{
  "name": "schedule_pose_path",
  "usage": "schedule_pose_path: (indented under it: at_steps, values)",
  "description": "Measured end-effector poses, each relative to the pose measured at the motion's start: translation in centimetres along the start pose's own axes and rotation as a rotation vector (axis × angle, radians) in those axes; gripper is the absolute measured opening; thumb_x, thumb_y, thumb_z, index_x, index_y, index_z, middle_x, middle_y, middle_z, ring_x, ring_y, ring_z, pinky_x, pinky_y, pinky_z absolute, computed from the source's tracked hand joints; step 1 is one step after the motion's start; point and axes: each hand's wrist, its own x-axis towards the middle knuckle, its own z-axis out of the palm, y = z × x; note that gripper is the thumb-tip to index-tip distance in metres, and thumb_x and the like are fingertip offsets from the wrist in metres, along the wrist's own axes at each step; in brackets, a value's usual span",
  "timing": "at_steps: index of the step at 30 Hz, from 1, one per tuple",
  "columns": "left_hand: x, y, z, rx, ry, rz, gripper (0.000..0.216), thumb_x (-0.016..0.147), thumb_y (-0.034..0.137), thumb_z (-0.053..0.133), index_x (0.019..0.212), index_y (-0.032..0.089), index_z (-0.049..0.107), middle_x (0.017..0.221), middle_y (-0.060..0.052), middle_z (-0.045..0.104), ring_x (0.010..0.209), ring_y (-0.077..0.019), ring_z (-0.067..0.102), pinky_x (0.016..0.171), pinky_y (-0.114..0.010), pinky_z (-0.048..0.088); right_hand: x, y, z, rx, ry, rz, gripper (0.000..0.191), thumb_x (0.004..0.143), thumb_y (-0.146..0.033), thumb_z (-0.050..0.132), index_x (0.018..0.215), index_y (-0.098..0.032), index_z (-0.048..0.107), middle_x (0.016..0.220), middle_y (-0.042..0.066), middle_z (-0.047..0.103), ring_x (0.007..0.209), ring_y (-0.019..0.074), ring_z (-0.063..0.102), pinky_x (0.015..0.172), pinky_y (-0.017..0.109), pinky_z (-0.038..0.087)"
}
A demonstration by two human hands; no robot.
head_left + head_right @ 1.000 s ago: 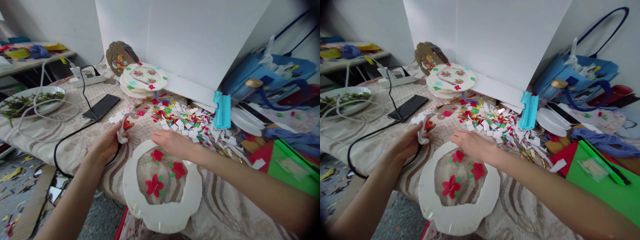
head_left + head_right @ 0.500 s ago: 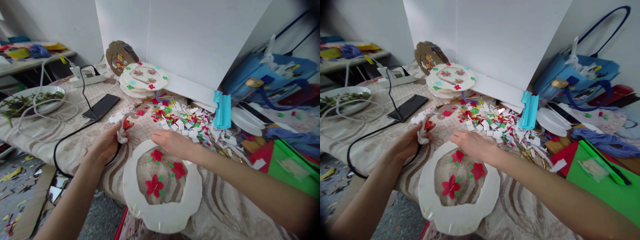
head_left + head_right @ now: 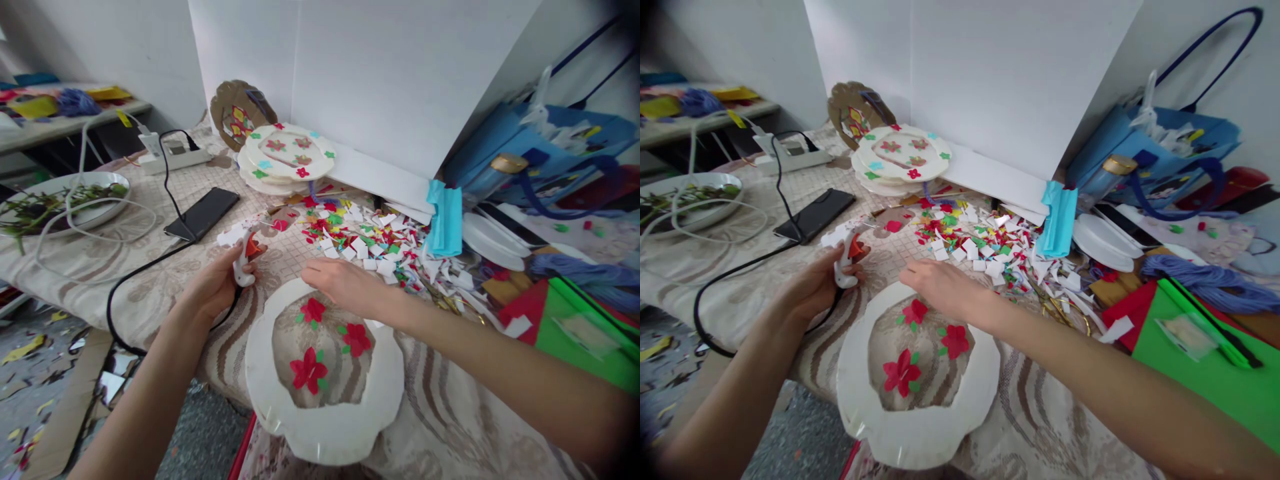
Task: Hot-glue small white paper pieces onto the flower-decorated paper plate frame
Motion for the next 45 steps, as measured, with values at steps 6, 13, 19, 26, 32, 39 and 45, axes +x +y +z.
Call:
schedule_pose_path:
  at_steps: [6,13,19,26,32,39,45]
  values:
    - [0.11,-0.03,-0.03,-0.004,-0.002,-0.004,0.011,0.086,0.017,0.052,0.091,0.013,0.061,0.072,-0.002,0.063,0.044,-0.0064,0.050,0.048,-0.025,0.053,-0.07,0.05,0.15,0.002,0.017,-0.004,0.027,0.077,0.009,0.038,0.080,-0.016,0.046,0.080,0.001,0.049,0.070,0.0140,0.043,0.061,0.027,0.029]
    - [0.06,0.04,0.17,0.005,0.016,0.012,0.011,0.085,0.017,0.053,0.090,0.013,0.062,0.067,0.000,0.061,0.042,-0.0063,0.048,0.047,-0.024,0.052,-0.07,-0.04,-0.02,0.001,0.014,0.008,0.026,0.080,0.008,0.037,0.079,-0.016,0.047,0.079,0.001,0.049,0.069,0.0137,0.043,0.060,0.027,0.029]
    - [0.10,-0.02,0.08,0.004,0.007,0.006,0.010,0.083,0.019,0.056,0.090,0.014,0.062,0.068,0.000,0.061,0.043,-0.0061,0.049,0.048,-0.024,0.051,-0.01,0.00,0.03,-0.006,0.000,0.019,0.026,0.081,0.007,0.037,0.080,-0.016,0.048,0.079,0.002,0.049,0.069,0.0138,0.043,0.060,0.027,0.028]
    - [0.07,0.04,0.19,-0.004,0.022,-0.003,0.013,0.086,0.017,0.051,0.089,0.014,0.063,0.066,0.000,0.061,0.043,-0.0071,0.051,0.048,-0.024,0.051,-0.01,-0.10,-0.01,-0.006,-0.005,0.024,0.026,0.081,0.007,0.037,0.081,-0.016,0.049,0.079,0.002,0.050,0.069,0.0138,0.043,0.060,0.027,0.028]
    - [0.13,0.04,-0.13,-0.009,-0.011,0.013,0.013,0.086,0.016,0.052,0.092,0.014,0.063,0.070,-0.001,0.062,0.044,-0.0075,0.052,0.047,-0.025,0.052,0.03,-0.16,-0.13,-0.016,0.008,0.023,0.027,0.080,0.008,0.037,0.080,-0.016,0.049,0.079,0.001,0.049,0.069,0.0137,0.044,0.060,0.027,0.029]
    - [0.09,-0.04,0.16,0.020,0.024,0.011,0.011,0.085,0.019,0.053,0.089,0.015,0.062,0.067,0.001,0.060,0.042,-0.0068,0.050,0.046,-0.024,0.052,0.08,-0.04,-0.05,-0.014,-0.008,0.029,0.025,0.082,0.007,0.038,0.081,-0.016,0.049,0.080,0.002,0.050,0.070,0.0137,0.045,0.061,0.027,0.030]
    - [-0.05,0.11,0.28,0.026,0.023,0.007,0.013,0.087,0.019,0.050,0.091,0.014,0.062,0.069,0.000,0.061,0.043,-0.0068,0.050,0.046,-0.024,0.052,0.04,-0.11,-0.05,-0.010,0.021,0.015,0.026,0.081,0.007,0.038,0.080,-0.016,0.048,0.079,0.001,0.049,0.069,0.0136,0.044,0.060,0.027,0.029]
